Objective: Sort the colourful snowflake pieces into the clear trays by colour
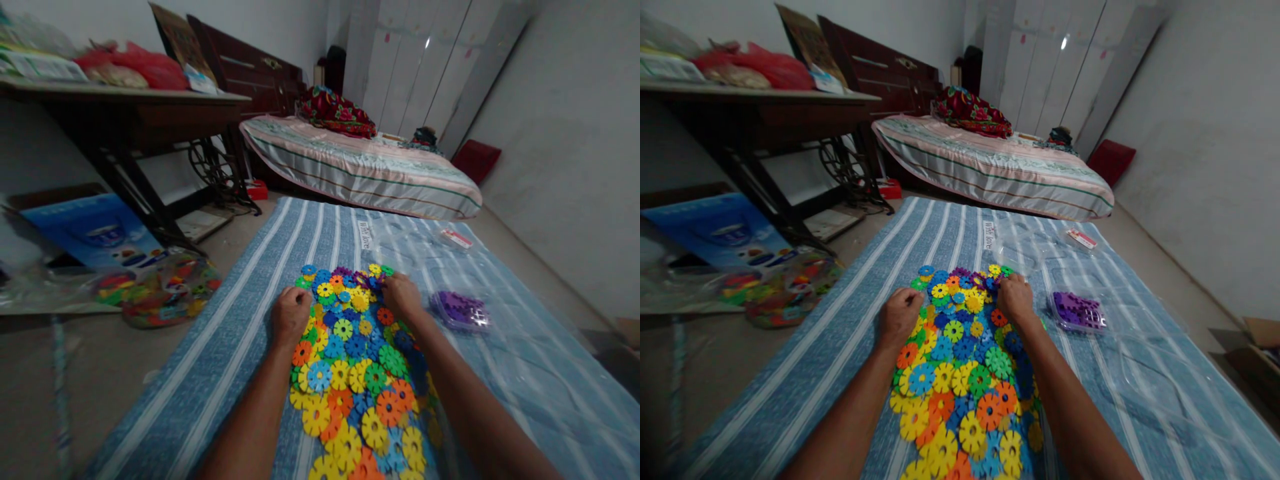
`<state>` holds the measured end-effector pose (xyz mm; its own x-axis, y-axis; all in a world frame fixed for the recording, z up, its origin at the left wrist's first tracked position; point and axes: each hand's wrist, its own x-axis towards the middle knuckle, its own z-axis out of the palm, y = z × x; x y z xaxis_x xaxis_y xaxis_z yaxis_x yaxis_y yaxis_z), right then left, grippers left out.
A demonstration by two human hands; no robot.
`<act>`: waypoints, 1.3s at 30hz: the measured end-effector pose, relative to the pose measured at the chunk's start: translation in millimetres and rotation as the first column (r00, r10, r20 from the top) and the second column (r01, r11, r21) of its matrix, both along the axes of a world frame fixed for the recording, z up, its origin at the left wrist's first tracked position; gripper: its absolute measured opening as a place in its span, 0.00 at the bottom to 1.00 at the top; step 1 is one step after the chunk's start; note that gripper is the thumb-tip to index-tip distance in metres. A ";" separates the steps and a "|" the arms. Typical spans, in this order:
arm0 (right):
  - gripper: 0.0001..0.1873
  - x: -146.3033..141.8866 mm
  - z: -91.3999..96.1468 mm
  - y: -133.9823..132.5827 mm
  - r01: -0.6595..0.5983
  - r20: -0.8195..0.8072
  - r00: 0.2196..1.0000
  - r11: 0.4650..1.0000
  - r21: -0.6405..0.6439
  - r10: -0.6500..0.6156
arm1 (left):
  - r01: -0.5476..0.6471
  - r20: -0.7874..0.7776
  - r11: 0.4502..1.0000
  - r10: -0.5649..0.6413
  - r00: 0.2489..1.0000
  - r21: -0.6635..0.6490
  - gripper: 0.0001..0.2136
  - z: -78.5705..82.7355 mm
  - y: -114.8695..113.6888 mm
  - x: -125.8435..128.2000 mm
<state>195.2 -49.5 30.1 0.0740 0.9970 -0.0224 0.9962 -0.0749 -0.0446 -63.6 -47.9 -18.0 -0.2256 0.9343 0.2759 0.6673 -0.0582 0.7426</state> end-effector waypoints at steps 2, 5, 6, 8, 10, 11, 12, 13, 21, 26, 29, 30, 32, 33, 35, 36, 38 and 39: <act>0.15 1.1 -0.3 -7.3 -0.019 -0.005 1.000 1.000 0.009 0.019 | 0.002 0.001 1.000 -0.002 1.000 -0.001 0.09 -1.2 0.6 0.0; 0.14 12.3 2.5 -22.2 -0.064 -0.017 0.998 0.993 0.095 0.066 | 0.005 -0.009 1.000 -0.005 1.000 -0.001 0.09 -2.9 1.4 -0.1; 0.14 19.6 4.1 -27.7 -0.075 -0.016 0.997 0.986 0.149 0.078 | 0.008 -0.012 1.000 -0.008 1.000 0.000 0.09 -3.4 1.5 -0.1; 0.13 39.1 7.9 -38.8 -0.062 0.003 0.998 0.956 0.286 0.063 | 0.011 -0.016 1.000 -0.011 1.000 0.006 0.09 -4.3 1.6 -0.1; 0.13 61.7 11.6 -49.4 0.022 0.038 0.998 0.903 0.428 -0.043 | 0.013 -0.022 1.000 -0.012 1.000 0.006 0.09 -4.9 1.7 0.1; 0.13 72.3 13.0 -54.1 0.085 0.050 0.991 0.866 0.493 -0.126 | 0.010 -0.026 1.000 -0.010 1.000 0.004 0.09 -5.1 1.7 0.2; 0.13 81.2 13.9 -58.2 0.150 0.055 0.975 0.825 0.545 -0.214 | 0.006 -0.030 1.000 -0.006 1.000 0.002 0.09 -5.2 1.7 0.3; 0.13 87.8 14.3 -61.5 0.203 0.055 0.957 0.790 0.578 -0.286 | 0.000 -0.033 1.000 0.000 0.999 0.001 0.09 -5.3 1.7 0.4; 0.16 39.8 0.3 -47.0 -0.035 -0.003 0.999 0.939 0.343 0.038 | -0.001 -0.034 1.000 0.001 0.999 0.003 0.08 -4.5 2.3 0.0; 0.18 -3.3 -1.7 -14.3 -0.143 -0.029 0.989 0.986 0.087 0.146 | -0.005 -0.029 1.000 0.005 1.000 -0.004 0.08 -2.3 1.2 0.2; 0.17 -10.4 -3.2 -1.3 -0.095 -0.024 0.995 0.995 0.002 0.095 | 0.002 -0.025 1.000 -0.002 1.000 -0.004 0.09 -1.8 0.7 0.8; 0.16 -10.3 -4.3 0.9 -0.084 -0.023 0.996 0.996 -0.008 0.084 | 0.004 -0.023 1.000 -0.004 1.000 -0.005 0.09 -2.0 0.7 0.9; 0.14 -7.9 -6.6 2.0 -0.084 -0.023 0.996 0.996 -0.006 0.084 | 0.004 -0.020 1.000 -0.005 1.000 -0.010 0.09 -2.4 0.7 1.2; 0.13 -5.9 -7.6 1.1 -0.087 -0.024 0.996 0.996 0.001 0.087 | 0.000 -0.019 1.000 0.000 1.000 -0.013 0.08 -2.5 0.8 1.2; 0.13 -1.1 -8.7 -2.7 -0.086 -0.029 0.996 0.996 0.017 0.086 | -0.004 -0.018 1.000 0.004 1.000 -0.017 0.08 -2.4 0.7 1.4; 0.13 1.6 -9.0 -5.4 -0.084 -0.033 0.996 0.996 0.026 0.085 | -0.005 -0.017 1.000 0.005 1.000 -0.017 0.08 -2.2 0.5 1.4; 0.15 7.4 -9.1 -11.3 -0.076 -0.040 0.996 0.996 0.049 0.078 | -0.004 -0.017 1.000 0.004 1.000 -0.014 0.08 -1.7 0.1 1.6; 0.16 10.4 -9.2 -14.3 -0.069 -0.059 0.996 0.995 0.072 0.073 | -0.002 -0.017 1.000 0.002 1.000 -0.013 0.08 -1.5 -0.1 1.6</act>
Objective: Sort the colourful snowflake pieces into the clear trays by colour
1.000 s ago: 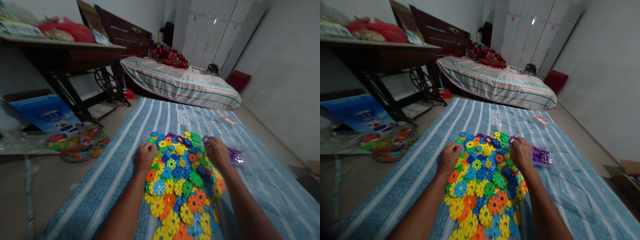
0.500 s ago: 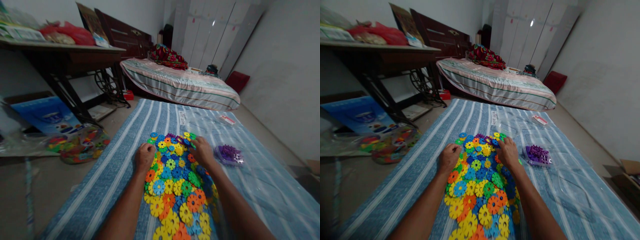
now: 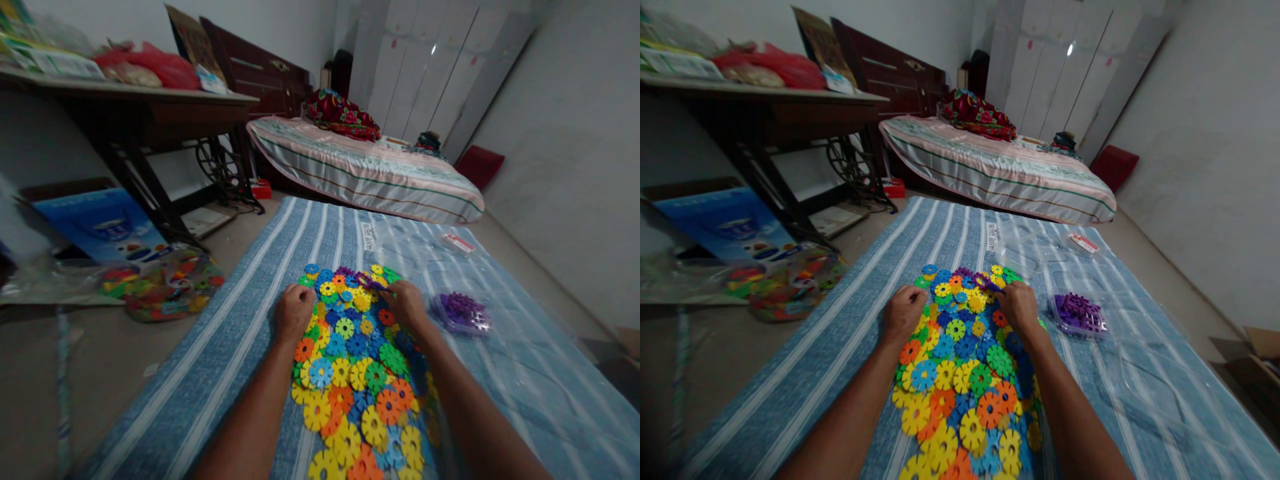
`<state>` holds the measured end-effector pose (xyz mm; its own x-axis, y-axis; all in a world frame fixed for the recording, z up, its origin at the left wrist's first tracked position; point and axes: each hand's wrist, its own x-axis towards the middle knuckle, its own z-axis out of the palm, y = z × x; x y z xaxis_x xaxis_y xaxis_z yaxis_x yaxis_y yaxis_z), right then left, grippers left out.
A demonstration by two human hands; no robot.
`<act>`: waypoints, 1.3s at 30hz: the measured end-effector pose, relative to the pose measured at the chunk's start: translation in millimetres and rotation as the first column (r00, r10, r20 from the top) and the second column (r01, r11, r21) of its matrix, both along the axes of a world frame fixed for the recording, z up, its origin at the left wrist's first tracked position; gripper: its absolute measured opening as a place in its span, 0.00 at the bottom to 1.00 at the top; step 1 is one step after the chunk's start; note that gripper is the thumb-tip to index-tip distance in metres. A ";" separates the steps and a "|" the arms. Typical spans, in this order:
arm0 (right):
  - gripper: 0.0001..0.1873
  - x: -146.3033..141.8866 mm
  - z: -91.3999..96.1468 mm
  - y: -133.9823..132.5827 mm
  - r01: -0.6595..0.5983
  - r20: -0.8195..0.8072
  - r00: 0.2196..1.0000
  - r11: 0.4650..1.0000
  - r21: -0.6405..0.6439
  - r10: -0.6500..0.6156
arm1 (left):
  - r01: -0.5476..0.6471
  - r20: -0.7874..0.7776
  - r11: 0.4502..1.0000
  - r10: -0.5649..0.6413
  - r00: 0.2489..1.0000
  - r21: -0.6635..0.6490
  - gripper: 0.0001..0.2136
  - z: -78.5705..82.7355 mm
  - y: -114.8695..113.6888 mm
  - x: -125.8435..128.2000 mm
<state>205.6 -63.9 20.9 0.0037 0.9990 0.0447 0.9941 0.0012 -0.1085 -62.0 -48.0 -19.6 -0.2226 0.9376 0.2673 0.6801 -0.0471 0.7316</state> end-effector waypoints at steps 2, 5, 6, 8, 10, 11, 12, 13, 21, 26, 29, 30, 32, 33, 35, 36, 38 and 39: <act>0.17 6.2 -0.5 -5.7 0.019 -0.097 0.995 0.998 0.057 -0.013 | 0.003 -0.001 1.000 -0.003 1.000 0.001 0.08 -0.1 -0.2 0.0; 0.17 14.1 -1.4 -12.5 0.050 -0.311 0.950 0.993 0.106 -0.015 | 0.005 -0.003 1.000 -0.005 1.000 0.003 0.08 -1.3 0.3 -0.3; 0.17 16.0 -1.6 -14.4 0.054 -0.349 0.937 0.994 0.098 -0.016 | 0.003 -0.003 1.000 -0.003 1.000 0.004 0.08 -1.7 0.7 -0.4; 0.17 18.4 -1.7 -17.6 0.057 -0.337 0.941 0.997 0.060 -0.034 | -0.002 -0.004 1.000 0.002 1.000 0.003 0.08 -2.3 1.3 -0.4; 0.18 19.4 -2.0 -20.4 0.074 -0.254 0.965 0.997 0.022 -0.066 | -0.010 -0.004 1.000 0.010 1.000 0.000 0.08 -2.0 1.7 -0.2; 0.19 19.5 -2.4 -21.7 0.087 -0.213 0.974 0.996 0.008 -0.083 | -0.012 -0.003 1.000 0.012 1.000 -0.002 0.08 -1.5 1.7 0.0; 0.19 19.7 -3.0 -22.9 0.100 -0.182 0.978 0.995 -0.004 -0.099 | -0.013 -0.003 1.000 0.013 1.000 -0.003 0.08 -0.9 1.7 0.2; 0.20 19.8 -3.7 -24.0 0.112 -0.165 0.980 0.994 -0.012 -0.112 | -0.013 -0.001 1.000 0.013 1.000 -0.004 0.08 -0.2 1.5 0.4; 0.23 30.4 0.5 -34.8 0.095 -0.441 0.896 0.994 0.061 -0.059 | -0.003 0.002 1.000 0.003 1.000 0.004 0.08 1.7 1.2 -0.1; 0.28 62.6 20.0 -44.5 0.256 -0.458 0.881 0.934 0.248 -0.120 | -0.010 -0.010 1.000 0.010 1.000 -0.002 0.08 0.0 1.9 0.2; 0.30 90.5 28.7 -48.8 0.399 -0.421 0.871 0.865 0.302 -0.254 | -0.013 -0.009 1.000 0.013 1.000 -0.003 0.08 -1.4 2.8 0.1; 0.29 99.8 30.3 -50.0 0.439 -0.403 0.864 0.846 0.304 -0.303 | -0.012 -0.007 1.000 0.012 1.000 0.001 0.08 -1.8 3.2 0.0; 0.28 116.6 31.5 -52.0 0.485 -0.352 0.856 0.823 0.294 -0.379 | -0.005 -0.005 1.000 0.005 1.000 0.005 0.08 -2.4 3.6 -0.1; 0.27 123.7 31.3 -53.0 0.495 -0.322 0.856 0.822 0.281 -0.406 | -0.002 -0.005 1.000 0.002 1.000 0.006 0.08 -2.5 3.7 -0.1; 0.26 134.5 29.7 -55.3 0.508 -0.251 0.854 0.833 0.220 -0.455 | -0.004 -0.007 1.000 0.004 1.000 0.005 0.09 -2.3 3.4 0.1; 0.26 138.0 28.5 -56.7 0.518 -0.199 0.852 0.838 0.172 -0.485 | -0.006 -0.009 1.000 0.006 1.000 0.005 0.09 -2.1 3.2 0.3; 0.25 141.2 25.8 -59.9 0.557 -0.051 0.831 0.826 0.087 -0.554 | -0.011 -0.012 1.000 0.012 1.000 0.007 0.09 -1.5 2.6 0.4; 0.26 140.9 24.5 -61.5 0.575 0.028 0.815 0.814 0.084 -0.579 | -0.011 -0.012 1.000 0.011 1.000 0.008 0.08 -1.2 2.4 0.4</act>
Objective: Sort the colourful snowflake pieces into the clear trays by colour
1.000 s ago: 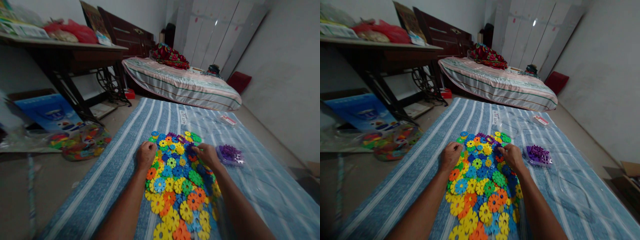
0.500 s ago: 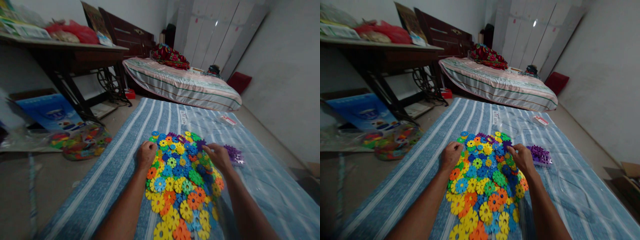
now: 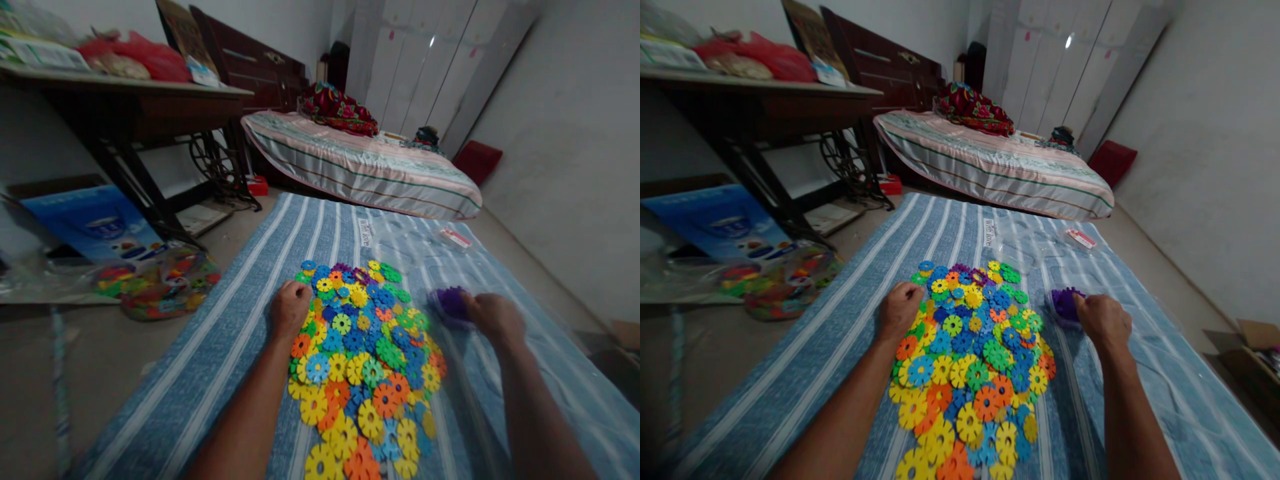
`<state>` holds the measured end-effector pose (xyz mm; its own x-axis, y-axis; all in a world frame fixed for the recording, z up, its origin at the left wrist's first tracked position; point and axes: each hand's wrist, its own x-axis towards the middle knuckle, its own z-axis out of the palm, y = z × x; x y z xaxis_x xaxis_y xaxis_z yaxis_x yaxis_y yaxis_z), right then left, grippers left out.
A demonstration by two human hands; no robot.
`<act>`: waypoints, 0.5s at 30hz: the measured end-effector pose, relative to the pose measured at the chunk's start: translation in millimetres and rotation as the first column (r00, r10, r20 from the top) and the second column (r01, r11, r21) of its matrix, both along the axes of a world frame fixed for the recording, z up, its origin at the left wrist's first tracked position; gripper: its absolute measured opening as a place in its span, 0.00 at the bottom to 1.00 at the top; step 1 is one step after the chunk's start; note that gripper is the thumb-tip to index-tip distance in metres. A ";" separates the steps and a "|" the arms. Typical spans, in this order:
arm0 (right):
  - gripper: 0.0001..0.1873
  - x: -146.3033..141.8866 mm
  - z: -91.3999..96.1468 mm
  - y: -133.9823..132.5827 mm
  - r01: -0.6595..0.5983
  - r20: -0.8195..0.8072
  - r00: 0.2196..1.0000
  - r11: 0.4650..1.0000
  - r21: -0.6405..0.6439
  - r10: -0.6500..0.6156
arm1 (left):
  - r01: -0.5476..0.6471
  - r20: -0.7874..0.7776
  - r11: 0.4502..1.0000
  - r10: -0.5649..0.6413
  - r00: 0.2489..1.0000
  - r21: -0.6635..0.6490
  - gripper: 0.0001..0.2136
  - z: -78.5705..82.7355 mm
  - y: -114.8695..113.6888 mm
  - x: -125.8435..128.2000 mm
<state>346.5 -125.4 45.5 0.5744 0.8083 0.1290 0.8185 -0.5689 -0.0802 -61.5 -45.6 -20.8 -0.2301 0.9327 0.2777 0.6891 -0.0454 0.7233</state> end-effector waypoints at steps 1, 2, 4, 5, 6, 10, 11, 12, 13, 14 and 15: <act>0.26 -1.7 -1.1 -1.4 0.026 0.073 0.997 1.000 -0.011 -0.025 | 0.002 0.001 1.000 -0.002 1.000 0.002 0.08 0.2 -0.2 0.0; 0.26 -4.8 -2.0 -2.4 0.041 0.143 0.989 0.999 0.014 -0.043 | 0.004 0.003 1.000 -0.004 1.000 0.004 0.08 0.3 -0.3 -0.1; 0.25 -15.1 -3.3 -2.2 0.004 0.228 0.973 0.995 0.103 -0.027 | 0.006 0.006 1.000 -0.006 1.000 0.007 0.08 0.2 -0.4 -0.2; 0.24 -22.3 -3.8 -0.5 -0.045 0.238 0.971 0.991 0.130 0.013 | 0.007 0.007 1.000 -0.007 1.000 0.008 0.08 0.2 -0.4 -0.2; 0.22 -30.9 -4.4 2.2 -0.110 0.226 0.971 0.985 0.135 0.077 | 0.006 0.007 1.000 -0.006 1.000 0.006 0.09 0.1 -0.5 -0.3; 0.18 -76.2 -9.8 23.3 -0.445 0.079 0.895 0.887 0.121 0.439 | 0.001 -0.002 1.000 -0.001 1.000 -0.008 0.08 0.0 -0.9 -0.6; 0.17 -89.1 -11.7 30.6 -0.509 0.041 0.860 0.852 0.125 0.508 | 0.002 -0.004 1.000 -0.002 1.000 -0.013 0.08 0.0 -1.1 -0.7; 0.16 -102.1 -13.7 38.6 -0.559 0.009 0.827 0.820 0.124 0.562 | 0.004 -0.004 1.000 -0.004 1.000 -0.016 0.08 -0.1 -1.4 -0.8; 0.16 -114.8 -15.4 47.0 -0.600 -0.017 0.796 0.792 0.116 0.605 | 0.007 -0.003 1.000 -0.007 1.000 -0.017 0.08 -0.2 -1.6 -0.9; 0.15 -126.9 -16.7 55.9 -0.632 -0.038 0.769 0.768 0.101 0.638 | 0.009 0.000 1.000 -0.009 1.000 -0.017 0.08 -0.4 -1.8 -0.9; 0.15 -138.0 -17.7 65.0 -0.659 -0.057 0.746 0.748 0.081 0.663 | 0.010 0.002 1.000 -0.010 1.000 -0.016 0.08 -0.6 -2.0 -1.0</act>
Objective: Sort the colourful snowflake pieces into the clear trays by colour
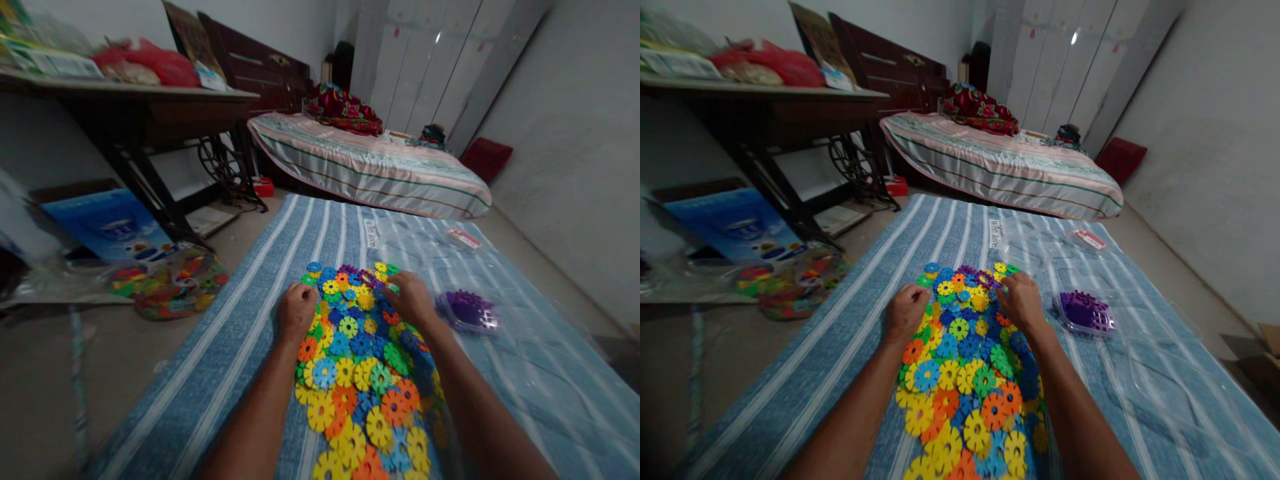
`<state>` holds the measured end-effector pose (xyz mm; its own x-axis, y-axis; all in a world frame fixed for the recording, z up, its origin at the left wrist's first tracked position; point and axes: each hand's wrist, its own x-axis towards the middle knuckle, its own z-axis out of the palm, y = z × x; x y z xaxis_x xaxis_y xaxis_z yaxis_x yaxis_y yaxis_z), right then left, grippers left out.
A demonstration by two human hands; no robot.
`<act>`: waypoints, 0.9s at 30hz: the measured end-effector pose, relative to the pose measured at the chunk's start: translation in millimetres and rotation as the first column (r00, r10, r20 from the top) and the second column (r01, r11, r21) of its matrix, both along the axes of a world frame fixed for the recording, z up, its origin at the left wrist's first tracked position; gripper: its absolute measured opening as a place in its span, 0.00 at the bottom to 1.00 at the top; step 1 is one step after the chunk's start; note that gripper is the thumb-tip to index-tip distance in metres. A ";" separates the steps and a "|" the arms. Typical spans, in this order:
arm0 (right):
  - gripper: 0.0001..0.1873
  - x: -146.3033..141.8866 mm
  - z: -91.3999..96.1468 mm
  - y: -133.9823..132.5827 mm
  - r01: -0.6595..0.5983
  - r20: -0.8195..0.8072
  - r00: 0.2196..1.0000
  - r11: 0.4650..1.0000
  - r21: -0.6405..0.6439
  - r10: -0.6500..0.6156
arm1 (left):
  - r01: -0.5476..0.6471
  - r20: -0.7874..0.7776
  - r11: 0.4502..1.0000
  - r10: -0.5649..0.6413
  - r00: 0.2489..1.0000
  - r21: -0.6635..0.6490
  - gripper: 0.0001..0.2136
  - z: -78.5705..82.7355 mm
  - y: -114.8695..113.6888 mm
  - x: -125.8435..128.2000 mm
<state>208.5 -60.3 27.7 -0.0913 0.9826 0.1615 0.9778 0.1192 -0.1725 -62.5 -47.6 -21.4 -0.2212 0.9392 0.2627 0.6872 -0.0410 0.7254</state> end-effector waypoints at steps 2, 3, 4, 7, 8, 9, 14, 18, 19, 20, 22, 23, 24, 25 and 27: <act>0.16 -18.2 -1.2 17.7 -0.029 0.011 0.999 0.998 -0.058 0.030 | -0.002 0.005 1.000 0.002 1.000 0.002 0.08 -0.5 -0.3 0.0; 0.17 -25.0 -1.8 25.7 -0.022 0.021 1.000 0.996 -0.087 0.023 | -0.005 0.008 1.000 0.005 1.000 0.004 0.08 -0.7 -0.4 0.1; 0.18 -30.2 -2.6 32.7 -0.006 0.031 0.999 0.994 -0.113 0.010 | -0.007 0.010 1.000 0.007 1.000 0.005 0.08 -0.8 -0.5 0.2; 0.19 -36.8 -7.0 46.1 0.026 0.046 0.999 0.987 -0.161 -0.018 | -0.009 0.013 1.000 0.009 1.000 0.009 0.09 -0.8 -1.0 0.7; 0.18 -36.7 -9.1 48.0 0.021 0.044 0.999 0.986 -0.165 -0.013 | -0.009 0.013 1.000 0.009 1.000 0.009 0.09 -0.6 -1.2 0.9; 0.18 -35.8 -11.4 48.7 0.010 0.040 0.999 0.987 -0.163 -0.004 | -0.008 0.013 1.000 0.008 1.000 0.008 0.09 -0.3 -1.4 1.1; 0.18 -26.1 -22.5 41.5 -0.056 0.006 0.998 0.992 -0.112 0.057 | -0.003 0.014 1.000 0.004 1.000 -0.002 0.08 0.8 -1.6 1.3; 0.20 -15.9 -27.0 28.8 -0.066 -0.027 0.998 0.997 -0.038 0.065 | -0.001 0.013 1.000 0.001 1.000 0.002 0.08 0.5 -0.5 1.0; 0.22 -12.0 -26.8 24.7 -0.059 -0.033 0.998 0.998 -0.020 0.058 | 0.000 0.013 1.000 0.000 1.000 0.001 0.08 0.4 -0.2 0.9; 0.23 -7.2 -25.8 20.0 -0.054 -0.046 0.997 0.999 0.008 0.054 | -0.001 0.014 1.000 0.001 1.000 -0.001 0.08 0.3 0.0 0.9; 0.22 6.4 -21.9 8.8 -0.048 -0.099 0.993 0.992 0.114 0.060 | -0.003 0.014 1.000 0.003 1.000 -0.004 0.08 0.2 0.2 0.9; 0.20 15.4 -19.1 2.4 -0.039 -0.133 0.989 0.981 0.191 0.065 | -0.001 0.014 1.000 0.002 1.000 -0.005 0.08 0.1 0.4 1.0; 0.19 26.0 -15.9 -4.6 -0.019 -0.161 0.985 0.962 0.274 0.065 | 0.001 0.014 1.000 -0.001 1.000 -0.005 0.08 -0.1 0.5 1.0; 0.18 37.9 -12.3 -11.9 0.012 -0.178 0.983 0.935 0.354 0.055 | 0.000 0.015 1.000 0.000 1.000 -0.004 0.08 -0.2 0.6 1.0; 0.17 64.7 -4.7 -26.9 0.109 -0.151 0.988 0.877 0.468 -0.041 | 0.000 0.012 1.000 0.000 1.000 -0.002 0.08 -0.5 1.0 1.1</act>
<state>273.1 -87.3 23.0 0.0349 0.7881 0.6146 0.9590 0.1466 -0.2424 -61.5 -46.6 -21.9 -0.2244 0.9397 0.2580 0.6782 -0.0395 0.7338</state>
